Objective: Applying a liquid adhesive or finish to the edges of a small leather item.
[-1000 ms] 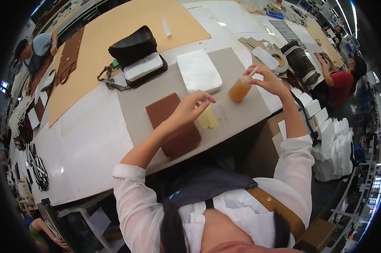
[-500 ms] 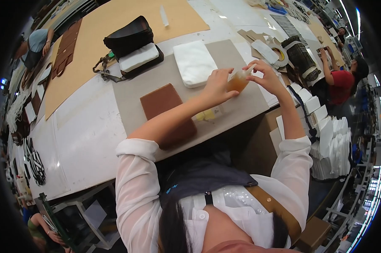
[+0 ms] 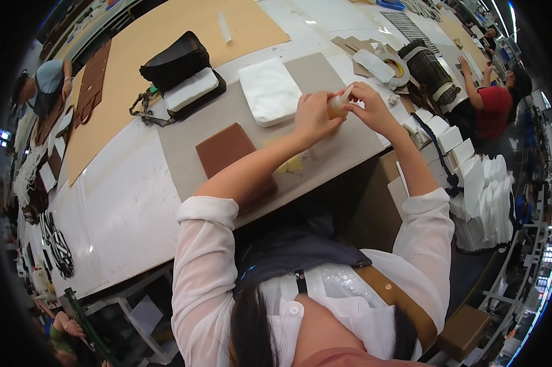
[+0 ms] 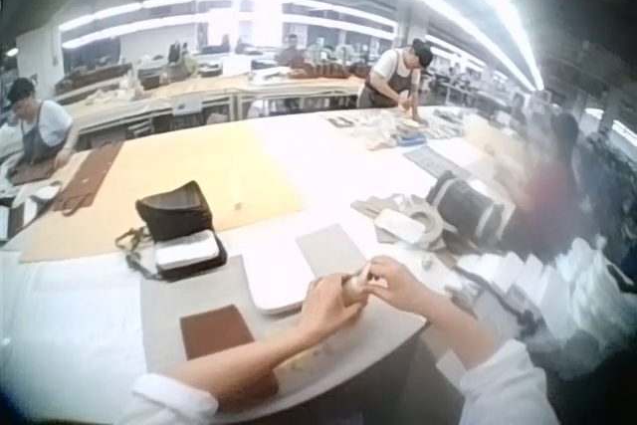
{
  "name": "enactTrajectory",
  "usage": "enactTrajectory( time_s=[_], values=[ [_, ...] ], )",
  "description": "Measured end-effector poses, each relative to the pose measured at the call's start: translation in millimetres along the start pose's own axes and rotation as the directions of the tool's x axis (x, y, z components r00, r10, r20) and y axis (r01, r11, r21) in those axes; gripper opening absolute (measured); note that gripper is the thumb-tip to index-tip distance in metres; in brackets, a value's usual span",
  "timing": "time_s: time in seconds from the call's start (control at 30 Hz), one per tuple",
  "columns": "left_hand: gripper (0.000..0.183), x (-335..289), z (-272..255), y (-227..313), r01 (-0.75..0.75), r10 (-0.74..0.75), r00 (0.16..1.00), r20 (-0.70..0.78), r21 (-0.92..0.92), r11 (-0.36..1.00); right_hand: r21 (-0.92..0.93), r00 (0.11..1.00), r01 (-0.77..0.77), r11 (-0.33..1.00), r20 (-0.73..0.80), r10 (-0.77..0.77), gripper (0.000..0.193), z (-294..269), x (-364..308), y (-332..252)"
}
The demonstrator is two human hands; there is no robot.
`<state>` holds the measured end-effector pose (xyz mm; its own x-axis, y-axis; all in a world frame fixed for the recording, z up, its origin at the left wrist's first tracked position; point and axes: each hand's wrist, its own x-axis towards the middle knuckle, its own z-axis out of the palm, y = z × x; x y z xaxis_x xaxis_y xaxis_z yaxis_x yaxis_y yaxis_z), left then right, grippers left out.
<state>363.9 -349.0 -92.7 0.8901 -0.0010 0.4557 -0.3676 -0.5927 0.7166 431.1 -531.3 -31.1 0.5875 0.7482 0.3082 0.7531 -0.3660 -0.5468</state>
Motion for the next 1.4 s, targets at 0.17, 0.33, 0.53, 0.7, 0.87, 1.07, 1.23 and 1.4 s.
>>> enactTrajectory(
  time_s=[0.17, 0.33, 0.53, 0.7, 0.87, 1.07, 1.23, 1.4],
  values=[
    [0.055, -7, 3, 7, -0.035, 0.036, 0.999, -0.031, 0.041, 0.999, -0.051, 0.981, -0.021, 0.999, -0.193, 0.010, 0.018, 18, -15, -5],
    [0.054, -3, 2, 9, 0.000, -0.001, 1.000, 0.018, 0.056, 0.998, -0.041, 0.945, -0.084, 0.996, -0.321, 0.066, 0.018, 34, -23, -14],
    [0.055, 1, -4, 11, 0.054, -0.056, 0.997, 0.052, 0.028, 0.998, 0.026, 0.935, -0.169, 0.985, -0.311, 0.168, 0.031, 11, -41, -21],
    [0.070, 17, 0, 13, 0.144, -0.139, 0.989, -0.052, 0.091, 0.985, -0.063, 0.896, -0.330, 0.942, -0.334, 0.292, 0.029, -14, -65, 31],
    [0.089, 16, 7, 11, 0.067, -0.076, 0.997, 0.014, 0.350, 0.934, -0.290, 0.860, -0.473, 0.832, -0.359, 0.364, 0.027, -44, -95, 123],
    [0.086, 0, -49, 2, 0.139, -0.168, 0.939, 0.301, 0.114, 0.984, -0.329, 0.714, -0.694, 0.640, -0.433, 0.550, 0.035, -71, -64, 179],
    [0.050, -34, -119, 16, 0.039, -0.050, 0.947, 0.316, 0.042, 0.998, -0.324, 0.684, -0.694, 0.643, -0.573, 0.451, 0.027, -85, -31, 224],
    [0.033, -93, -202, 28, 0.398, -0.372, 0.905, 0.204, -0.105, 0.911, -0.277, 0.696, -0.643, 0.714, -0.601, 0.393, 0.022, -78, 33, 236]
  ],
)
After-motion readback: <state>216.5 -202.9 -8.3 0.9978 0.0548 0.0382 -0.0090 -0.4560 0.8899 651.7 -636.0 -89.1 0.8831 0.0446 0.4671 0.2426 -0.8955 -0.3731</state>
